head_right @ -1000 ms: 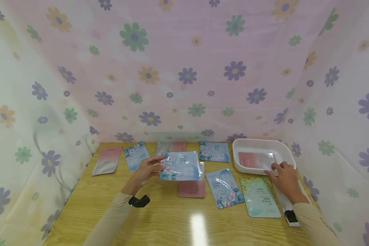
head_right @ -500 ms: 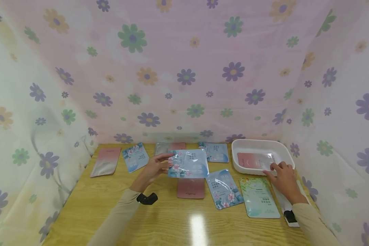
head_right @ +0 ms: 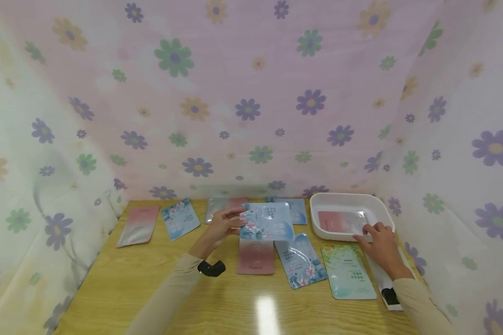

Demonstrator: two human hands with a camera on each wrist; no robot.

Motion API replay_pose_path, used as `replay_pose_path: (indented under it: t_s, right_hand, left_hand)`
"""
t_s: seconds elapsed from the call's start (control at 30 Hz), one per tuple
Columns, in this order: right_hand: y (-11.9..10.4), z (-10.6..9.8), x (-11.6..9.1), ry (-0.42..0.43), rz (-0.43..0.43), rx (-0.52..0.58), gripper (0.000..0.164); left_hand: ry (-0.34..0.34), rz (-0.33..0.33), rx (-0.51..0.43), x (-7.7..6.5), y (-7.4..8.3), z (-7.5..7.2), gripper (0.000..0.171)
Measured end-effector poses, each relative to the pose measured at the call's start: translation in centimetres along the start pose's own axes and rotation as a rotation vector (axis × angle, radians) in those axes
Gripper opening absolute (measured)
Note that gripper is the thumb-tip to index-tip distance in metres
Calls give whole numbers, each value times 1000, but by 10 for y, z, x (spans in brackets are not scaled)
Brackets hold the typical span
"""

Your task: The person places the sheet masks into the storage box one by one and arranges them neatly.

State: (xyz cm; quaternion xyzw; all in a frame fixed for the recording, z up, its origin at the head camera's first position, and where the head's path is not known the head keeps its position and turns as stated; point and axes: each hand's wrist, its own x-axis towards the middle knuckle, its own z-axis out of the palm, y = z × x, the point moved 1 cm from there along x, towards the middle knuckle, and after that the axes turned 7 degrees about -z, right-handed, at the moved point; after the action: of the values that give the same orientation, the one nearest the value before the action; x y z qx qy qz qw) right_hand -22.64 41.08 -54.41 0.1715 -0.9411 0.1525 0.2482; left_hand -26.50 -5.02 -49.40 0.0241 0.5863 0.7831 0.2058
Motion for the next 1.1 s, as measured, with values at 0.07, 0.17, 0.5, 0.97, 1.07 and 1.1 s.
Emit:
replay_pose_path:
  t_s: [0.07, 0.17, 0.5, 0.97, 1.07, 1.1]
  right_hand:
    - [0, 0, 0, 4, 1, 5, 29]
    - [0, 0, 1, 3, 5, 6, 29]
    - [-1, -1, 3, -17, 25, -5, 29]
    - [-1, -1, 0, -8, 34, -13, 29]
    - [0, 0, 0, -2, 31, -10, 29]
    - [0, 0, 0, 0, 29, -9, 29]
  left_hand:
    - [8, 3, -6, 4, -1, 5, 41]
    - [26, 11, -19, 10, -2, 15, 41]
    - [-4, 29, -45, 30, -11, 44, 40]
    - [-46, -34, -34, 60, -4, 92, 40]
    - [-68, -39, -22, 68, -4, 100, 40]
    - [-71, -39, -20, 70, -3, 103, 40]
